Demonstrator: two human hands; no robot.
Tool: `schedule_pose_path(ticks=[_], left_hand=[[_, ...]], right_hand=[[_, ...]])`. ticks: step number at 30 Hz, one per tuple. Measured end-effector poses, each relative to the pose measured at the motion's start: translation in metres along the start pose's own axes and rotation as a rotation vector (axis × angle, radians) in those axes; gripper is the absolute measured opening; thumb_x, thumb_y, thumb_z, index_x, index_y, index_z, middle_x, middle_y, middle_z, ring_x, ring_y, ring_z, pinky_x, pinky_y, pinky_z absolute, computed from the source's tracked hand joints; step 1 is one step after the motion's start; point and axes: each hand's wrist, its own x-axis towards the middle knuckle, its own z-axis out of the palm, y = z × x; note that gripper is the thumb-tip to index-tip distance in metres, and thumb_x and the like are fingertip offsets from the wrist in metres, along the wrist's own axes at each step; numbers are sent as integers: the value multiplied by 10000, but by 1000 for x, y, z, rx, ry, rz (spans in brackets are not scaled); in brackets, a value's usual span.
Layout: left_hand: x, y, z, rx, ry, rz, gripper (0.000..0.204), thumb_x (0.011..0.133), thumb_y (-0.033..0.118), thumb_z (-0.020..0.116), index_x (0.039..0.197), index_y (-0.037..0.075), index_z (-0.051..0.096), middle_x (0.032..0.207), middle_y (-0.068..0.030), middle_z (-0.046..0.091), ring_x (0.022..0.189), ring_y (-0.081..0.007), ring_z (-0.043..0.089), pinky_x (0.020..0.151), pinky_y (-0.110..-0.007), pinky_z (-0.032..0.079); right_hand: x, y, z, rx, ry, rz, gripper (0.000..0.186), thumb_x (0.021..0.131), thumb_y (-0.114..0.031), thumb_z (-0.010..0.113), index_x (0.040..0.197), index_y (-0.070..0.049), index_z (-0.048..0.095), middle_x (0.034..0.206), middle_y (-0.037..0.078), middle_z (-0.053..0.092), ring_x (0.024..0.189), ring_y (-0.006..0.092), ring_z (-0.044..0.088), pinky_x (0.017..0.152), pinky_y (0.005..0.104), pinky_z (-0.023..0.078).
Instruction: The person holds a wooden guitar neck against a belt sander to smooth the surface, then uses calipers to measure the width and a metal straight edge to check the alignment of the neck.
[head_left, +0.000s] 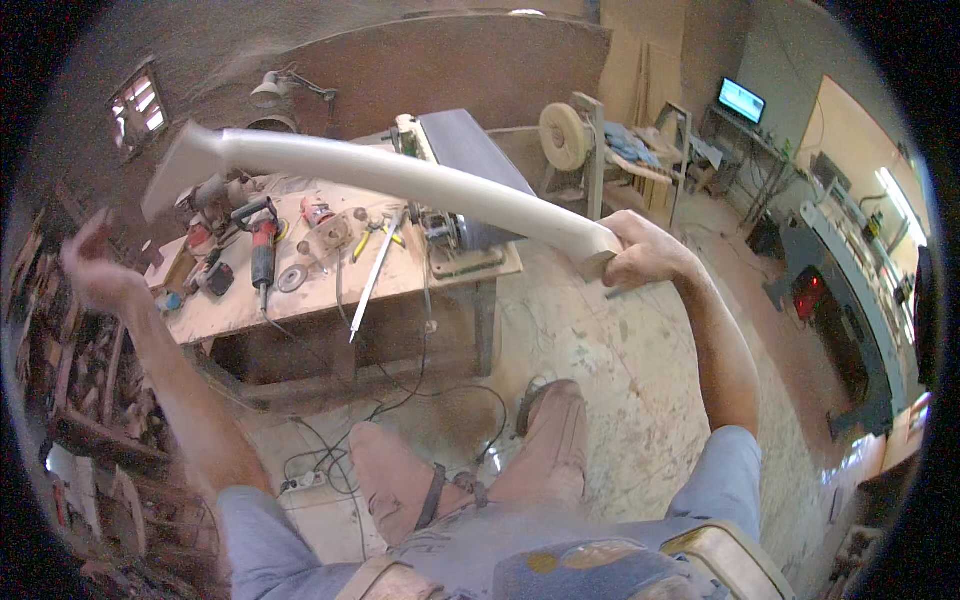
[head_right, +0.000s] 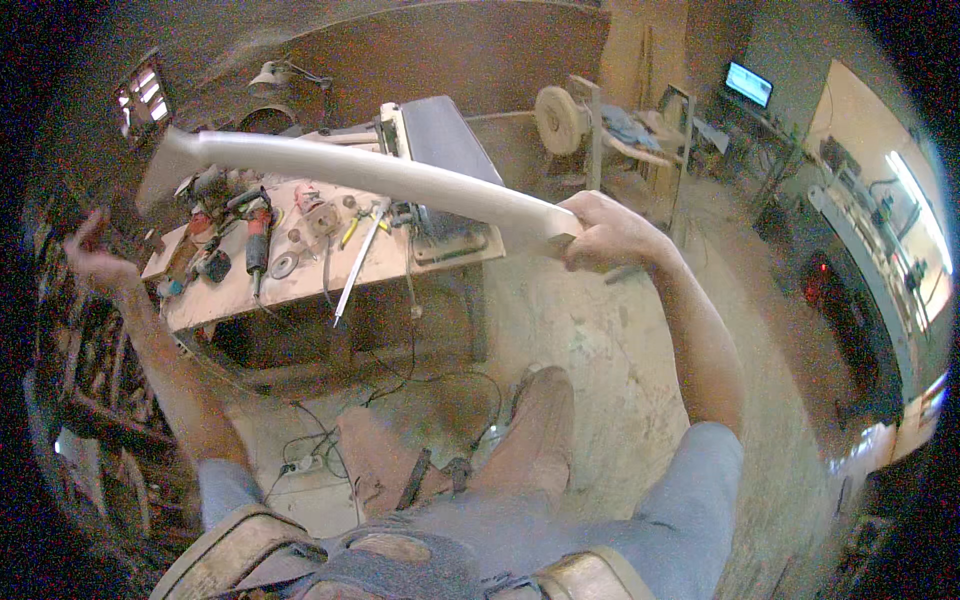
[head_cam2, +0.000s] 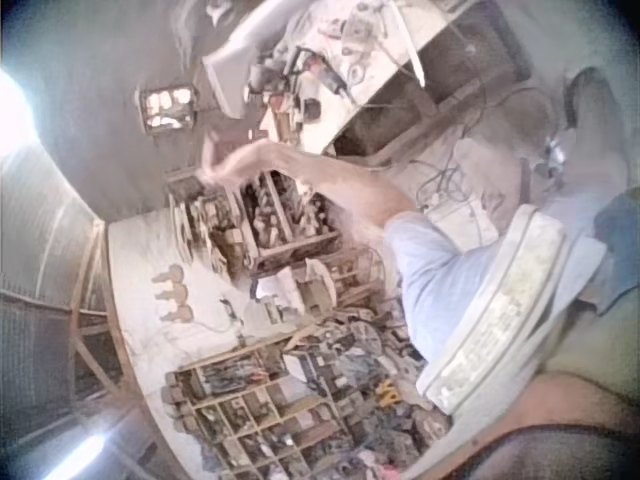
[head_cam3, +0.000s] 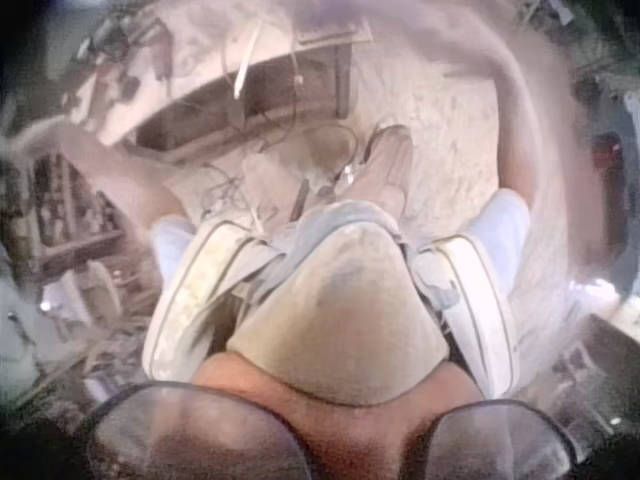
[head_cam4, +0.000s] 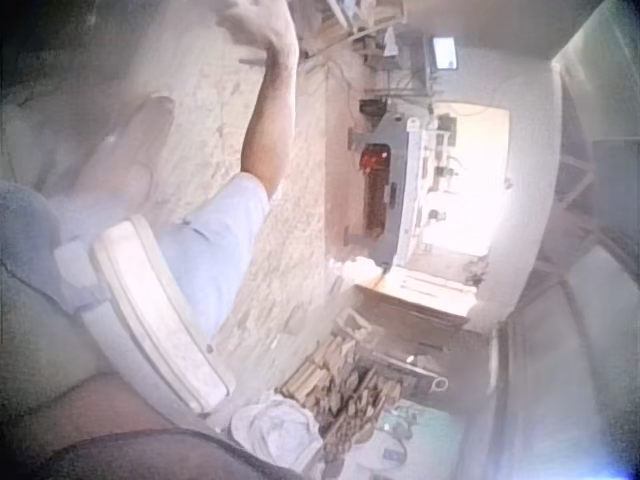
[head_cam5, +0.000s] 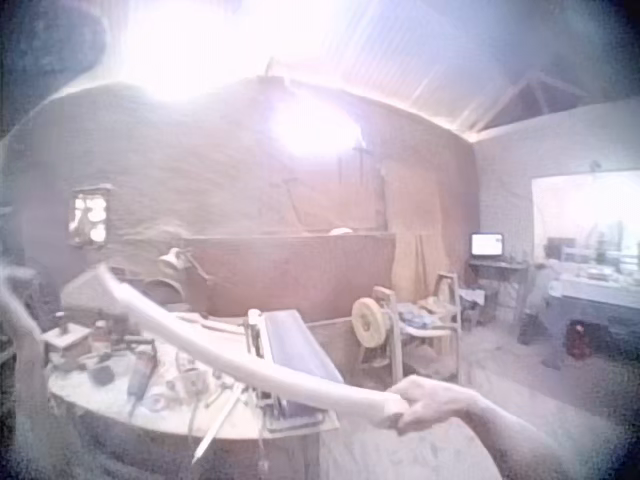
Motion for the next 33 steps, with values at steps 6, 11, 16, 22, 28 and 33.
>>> schedule_pose_path(ticks=[6, 11, 16, 22, 28, 33], left_hand=[[-147, -27, 67, -592, -250, -615, 473, 1040, 406, 400, 1156, 6, 625, 1119, -189, 695, 1061, -338, 667, 896, -456, 561], [-201, 26, 127, -805, -567, -817, 550, 1073, 475, 369, 1319, -2, 491, 1239, -223, 623, 1148, -361, 624, 991, -488, 519], [-205, 30, 146, -923, -566, -799, 465, 1093, 404, 365, 1330, 25, 494, 1248, -182, 622, 1181, -327, 613, 1007, -481, 512], [-217, 26, 151, -1066, -606, -795, 457, 1090, 396, 389, 1361, 40, 480, 1332, -153, 596, 1195, -324, 622, 1047, -511, 503], [-278, 58, 149, -1097, -842, -756, 639, 1013, 441, 550, 1465, 27, 368, 1415, -237, 519, 1200, -391, 624, 1013, -531, 535], [-284, 64, 142, -994, -934, -675, 890, 839, 303, 809, 1504, 22, 290, 1454, -264, 473, 1172, -387, 637, 974, -484, 563]], right_hand=[[4, -23, 60, 412, -75, -43, 445, 629, -128, 747, 1037, 25, 657, 879, 51, 689, 806, 132, 659, 743, 287, 529], [2, -53, 71, 486, -64, 3, 489, 612, -148, 734, 1061, 30, 654, 903, 82, 687, 829, 166, 669, 763, 294, 525], [0, -72, 76, 553, -101, -14, 482, 637, -161, 734, 1074, 30, 665, 936, 78, 686, 838, 169, 652, 777, 297, 509], [7, -62, 94, 907, -259, -49, 549, 663, -202, 700, 1115, 94, 600, 885, 218, 683, 690, 286, 688, 625, 364, 571], [18, -32, 144, 1747, -755, -237, 641, 821, -236, 635, 1322, 119, 450, 994, 377, 635, 777, 442, 712, 669, 490, 631], [27, -23, 194, 2113, -918, -421, 660, 863, -232, 580, 1377, 131, 382, 1042, 412, 585, 838, 476, 700, 670, 508, 632]])
